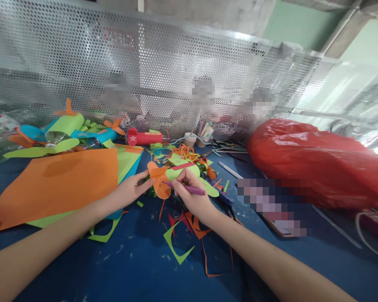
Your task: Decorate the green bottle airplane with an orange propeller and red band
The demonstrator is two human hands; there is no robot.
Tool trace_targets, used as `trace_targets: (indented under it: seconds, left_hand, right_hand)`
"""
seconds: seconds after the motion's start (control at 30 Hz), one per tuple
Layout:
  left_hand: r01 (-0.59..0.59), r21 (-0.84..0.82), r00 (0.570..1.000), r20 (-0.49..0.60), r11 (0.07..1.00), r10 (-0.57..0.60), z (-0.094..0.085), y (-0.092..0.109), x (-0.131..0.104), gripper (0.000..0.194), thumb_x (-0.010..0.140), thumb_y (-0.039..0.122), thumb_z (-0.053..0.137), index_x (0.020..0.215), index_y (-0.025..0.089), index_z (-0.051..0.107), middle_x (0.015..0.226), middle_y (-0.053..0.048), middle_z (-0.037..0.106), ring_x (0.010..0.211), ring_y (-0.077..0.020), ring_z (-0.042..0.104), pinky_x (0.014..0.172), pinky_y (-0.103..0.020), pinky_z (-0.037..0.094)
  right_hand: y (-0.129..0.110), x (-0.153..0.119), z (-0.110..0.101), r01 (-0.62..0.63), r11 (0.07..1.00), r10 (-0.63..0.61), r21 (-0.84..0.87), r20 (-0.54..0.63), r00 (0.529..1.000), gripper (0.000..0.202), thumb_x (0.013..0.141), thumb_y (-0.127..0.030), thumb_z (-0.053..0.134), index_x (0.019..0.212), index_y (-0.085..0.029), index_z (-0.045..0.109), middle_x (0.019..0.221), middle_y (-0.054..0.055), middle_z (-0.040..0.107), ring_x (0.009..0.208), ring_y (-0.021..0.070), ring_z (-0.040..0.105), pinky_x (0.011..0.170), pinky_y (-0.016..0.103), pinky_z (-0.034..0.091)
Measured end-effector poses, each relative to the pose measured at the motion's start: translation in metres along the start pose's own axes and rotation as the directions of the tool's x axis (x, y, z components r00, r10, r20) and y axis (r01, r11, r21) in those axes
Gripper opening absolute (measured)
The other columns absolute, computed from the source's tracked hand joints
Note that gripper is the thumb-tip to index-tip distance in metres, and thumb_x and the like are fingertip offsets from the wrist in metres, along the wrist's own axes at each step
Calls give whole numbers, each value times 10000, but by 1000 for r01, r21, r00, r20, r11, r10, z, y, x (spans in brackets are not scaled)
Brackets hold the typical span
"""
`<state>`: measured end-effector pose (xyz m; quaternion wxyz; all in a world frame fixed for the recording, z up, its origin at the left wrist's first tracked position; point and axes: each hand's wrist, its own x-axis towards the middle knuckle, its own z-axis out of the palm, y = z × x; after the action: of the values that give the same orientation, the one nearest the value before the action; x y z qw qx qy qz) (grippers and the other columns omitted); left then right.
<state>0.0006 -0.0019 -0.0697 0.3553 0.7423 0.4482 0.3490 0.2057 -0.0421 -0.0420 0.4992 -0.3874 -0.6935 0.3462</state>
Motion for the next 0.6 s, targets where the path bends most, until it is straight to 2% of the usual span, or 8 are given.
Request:
trace_targets:
  seconds: [0.27, 0.43, 0.6]
  left_hand:
    - [-3, -8, 1000, 23, 1000, 3, -1, 0, 1, 537, 870, 574, 483, 1242, 209, 611, 1231, -59, 669, 1057, -299, 626, 857, -390, 517]
    - [-1, 1, 1000, 24, 1000, 1, -1, 2, 0, 539, 881, 572, 464, 1251, 203, 596, 1231, -67, 663, 1074, -295, 616, 904, -395, 487]
    - [22, 21, 1000, 18, 1000, -23, 0, 5, -2, 533, 873, 578, 459, 1226, 206, 603, 1181, -59, 685, 1067, -304, 613, 871, -399, 499]
  right_hand:
    - [6, 2, 1, 6, 999, -7, 36, 29, 1000, 251, 861, -336, 564, 713, -233, 388, 604, -67, 454, 541, 111, 406, 616, 290, 433]
    - [8, 2, 1, 0, 1000, -1, 29, 38, 999, 248, 870, -337, 559, 722, -234, 389, 606, -63, 455, 545, 112, 418, 624, 297, 451]
    - [6, 2, 1, -7, 999, 6, 36, 20, 1000, 255, 858, -333, 566, 709, -236, 384, 599, -68, 441, 535, 110, 408, 622, 298, 461]
